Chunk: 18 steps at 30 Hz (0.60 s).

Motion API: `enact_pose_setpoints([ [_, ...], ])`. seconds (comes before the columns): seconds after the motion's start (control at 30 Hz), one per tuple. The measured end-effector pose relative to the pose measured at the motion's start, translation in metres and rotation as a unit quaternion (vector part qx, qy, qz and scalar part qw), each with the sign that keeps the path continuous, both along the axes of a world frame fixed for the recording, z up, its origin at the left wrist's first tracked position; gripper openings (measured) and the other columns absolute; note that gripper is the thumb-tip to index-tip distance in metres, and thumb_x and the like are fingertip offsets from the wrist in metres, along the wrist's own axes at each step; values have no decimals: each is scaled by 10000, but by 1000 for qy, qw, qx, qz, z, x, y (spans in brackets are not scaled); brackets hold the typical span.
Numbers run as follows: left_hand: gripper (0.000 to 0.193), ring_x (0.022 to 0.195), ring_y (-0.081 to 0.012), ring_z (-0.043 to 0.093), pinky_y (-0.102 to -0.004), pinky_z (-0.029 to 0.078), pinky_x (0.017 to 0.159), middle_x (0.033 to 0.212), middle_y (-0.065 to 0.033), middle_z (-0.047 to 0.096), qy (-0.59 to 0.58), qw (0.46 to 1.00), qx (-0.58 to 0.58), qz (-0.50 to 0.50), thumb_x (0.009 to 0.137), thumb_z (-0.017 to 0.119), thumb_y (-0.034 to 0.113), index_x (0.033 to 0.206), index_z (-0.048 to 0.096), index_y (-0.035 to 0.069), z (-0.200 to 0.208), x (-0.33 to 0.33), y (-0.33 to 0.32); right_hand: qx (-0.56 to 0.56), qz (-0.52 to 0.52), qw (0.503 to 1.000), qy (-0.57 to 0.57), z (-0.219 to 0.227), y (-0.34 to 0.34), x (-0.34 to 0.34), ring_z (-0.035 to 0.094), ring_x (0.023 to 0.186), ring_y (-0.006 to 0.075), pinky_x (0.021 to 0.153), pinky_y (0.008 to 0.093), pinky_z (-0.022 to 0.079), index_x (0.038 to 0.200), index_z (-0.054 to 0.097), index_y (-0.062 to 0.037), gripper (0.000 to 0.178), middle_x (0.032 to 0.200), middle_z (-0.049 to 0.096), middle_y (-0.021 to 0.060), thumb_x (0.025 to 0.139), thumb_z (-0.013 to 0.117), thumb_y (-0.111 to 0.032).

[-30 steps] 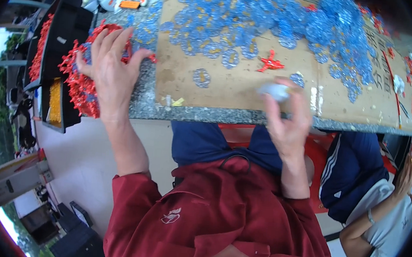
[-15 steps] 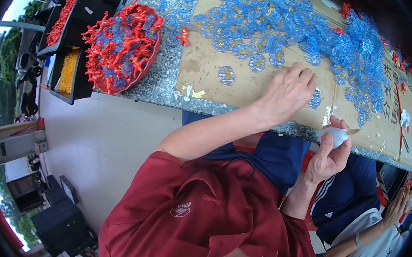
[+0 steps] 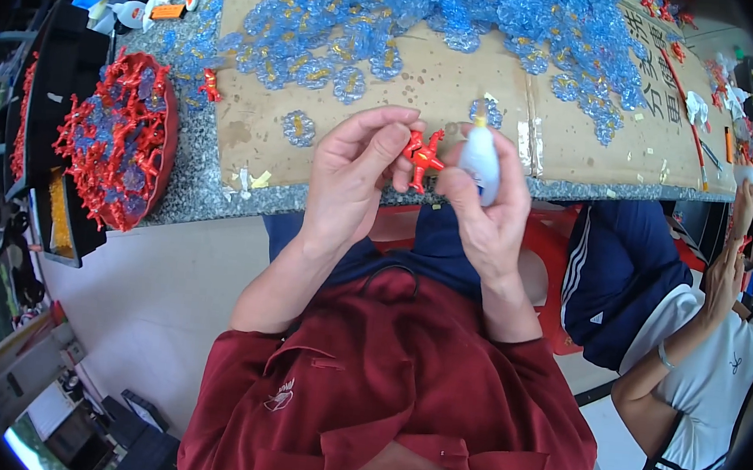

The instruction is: The person applies glue to small toy figurines using a glue bottle and attaches them onto plastic bases by hand, occasionally pulling additional figurine pieces from a dispenser chute onto the work table.

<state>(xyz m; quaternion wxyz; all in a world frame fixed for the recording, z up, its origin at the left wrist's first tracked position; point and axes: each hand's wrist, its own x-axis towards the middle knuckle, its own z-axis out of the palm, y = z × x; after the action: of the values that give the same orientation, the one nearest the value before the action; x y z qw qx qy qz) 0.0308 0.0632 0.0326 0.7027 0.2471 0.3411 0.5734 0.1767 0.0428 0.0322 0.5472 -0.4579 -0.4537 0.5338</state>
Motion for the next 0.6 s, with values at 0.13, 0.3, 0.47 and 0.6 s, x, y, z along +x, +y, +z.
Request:
enact_pose_setpoints([
  [0.13, 235, 687, -98, 577, -220, 489, 591, 963, -103, 632, 8, 1000, 15, 14, 871, 566, 28, 1100, 560, -25, -4, -2, -14, -44, 27, 999, 2, 6, 3, -6, 550, 826, 76, 730, 221, 462, 1139, 500, 3, 389, 915, 602, 32, 811, 679, -107],
  [0.3, 340, 821, -122, 591, -229, 501, 719, 1047, -124, 591, -24, 995, 52, -78, 832, 600, -22, 1158, 506, -17, -17, -15, -24, -55, 41, 997, 25, 5, 2, -7, 554, 832, 71, 733, 221, 464, 1129, 517, 2, 376, 916, 611, 31, 808, 683, -102],
  [0.47, 269, 949, -206, 606, -296, 513, 807, 1069, -139, 575, 51, 995, 80, 24, 817, 603, -49, 1060, 498, -2, -5, -8, -28, -19, 29, 999, -11, 3, -3, -5, 573, 823, 84, 708, 226, 475, 1153, 510, 5, 390, 902, 626, 53, 815, 674, -101],
  [0.6, 223, 974, -269, 615, -339, 526, 807, 1026, -144, 595, -8, 999, 31, -23, 814, 598, -58, 984, 480, 26, -3, -19, -26, 17, 4, 999, -42, 5, -1, -2, 590, 782, 94, 685, 221, 473, 1128, 502, 14, 370, 885, 630, 67, 807, 667, -69],
])
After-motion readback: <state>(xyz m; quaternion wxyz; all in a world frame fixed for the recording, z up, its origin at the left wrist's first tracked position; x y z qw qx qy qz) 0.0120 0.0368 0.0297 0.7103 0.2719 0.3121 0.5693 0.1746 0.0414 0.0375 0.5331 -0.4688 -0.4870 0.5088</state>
